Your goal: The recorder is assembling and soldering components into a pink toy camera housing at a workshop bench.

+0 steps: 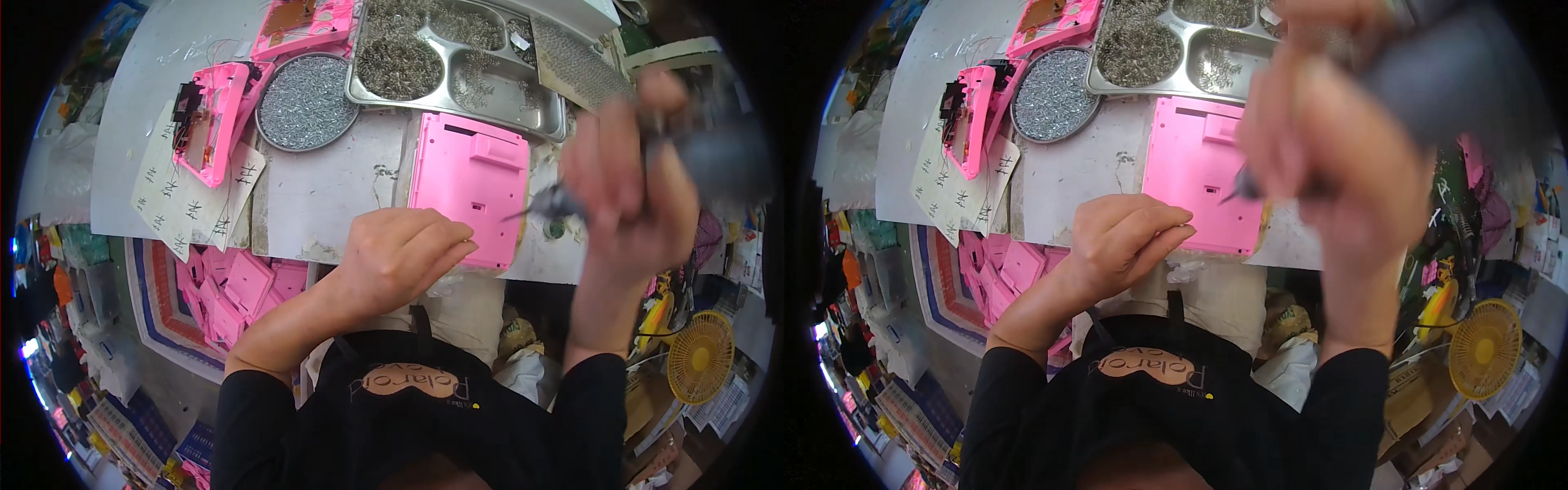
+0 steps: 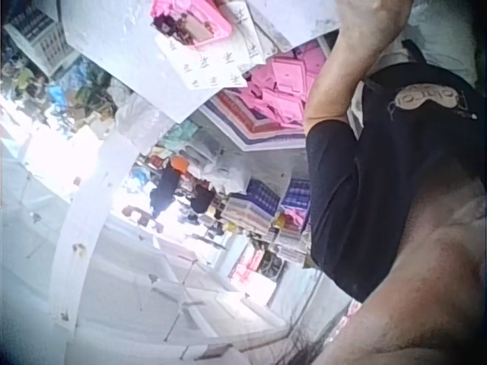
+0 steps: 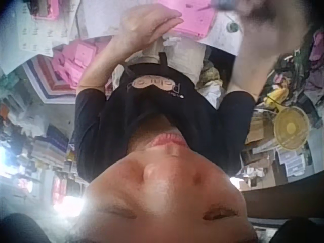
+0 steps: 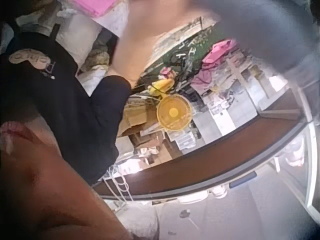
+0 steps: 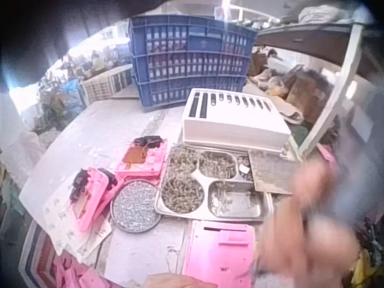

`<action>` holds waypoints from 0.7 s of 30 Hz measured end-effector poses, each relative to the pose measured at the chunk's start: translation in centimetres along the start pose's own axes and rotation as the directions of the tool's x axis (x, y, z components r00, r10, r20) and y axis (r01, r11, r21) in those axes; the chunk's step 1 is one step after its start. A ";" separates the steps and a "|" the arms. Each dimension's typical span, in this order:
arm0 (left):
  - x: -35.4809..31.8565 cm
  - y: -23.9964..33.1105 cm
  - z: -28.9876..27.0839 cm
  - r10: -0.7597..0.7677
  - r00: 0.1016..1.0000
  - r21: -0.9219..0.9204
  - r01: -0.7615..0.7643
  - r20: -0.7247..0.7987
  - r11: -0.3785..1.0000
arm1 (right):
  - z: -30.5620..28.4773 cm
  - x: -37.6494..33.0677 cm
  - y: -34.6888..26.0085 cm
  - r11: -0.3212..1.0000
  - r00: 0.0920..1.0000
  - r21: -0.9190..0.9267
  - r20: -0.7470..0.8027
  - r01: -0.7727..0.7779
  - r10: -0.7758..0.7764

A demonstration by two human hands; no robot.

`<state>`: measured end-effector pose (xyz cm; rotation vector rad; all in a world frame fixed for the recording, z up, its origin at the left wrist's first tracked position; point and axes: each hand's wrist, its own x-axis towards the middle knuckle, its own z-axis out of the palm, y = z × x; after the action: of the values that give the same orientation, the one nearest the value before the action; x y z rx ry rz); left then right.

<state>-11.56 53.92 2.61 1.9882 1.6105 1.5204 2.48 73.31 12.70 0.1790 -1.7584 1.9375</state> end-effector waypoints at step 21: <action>2.1 -8.8 -7.0 -0.386 0.908 0.514 0.411 -0.162 0.752 | 4.6 -2.9 1.7 0.994 0.939 -0.005 -0.328 0.105 -0.101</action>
<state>-22.70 56.12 1.28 1.6463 2.5054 1.0233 3.08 68.05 10.63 -0.0460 -1.4886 1.7851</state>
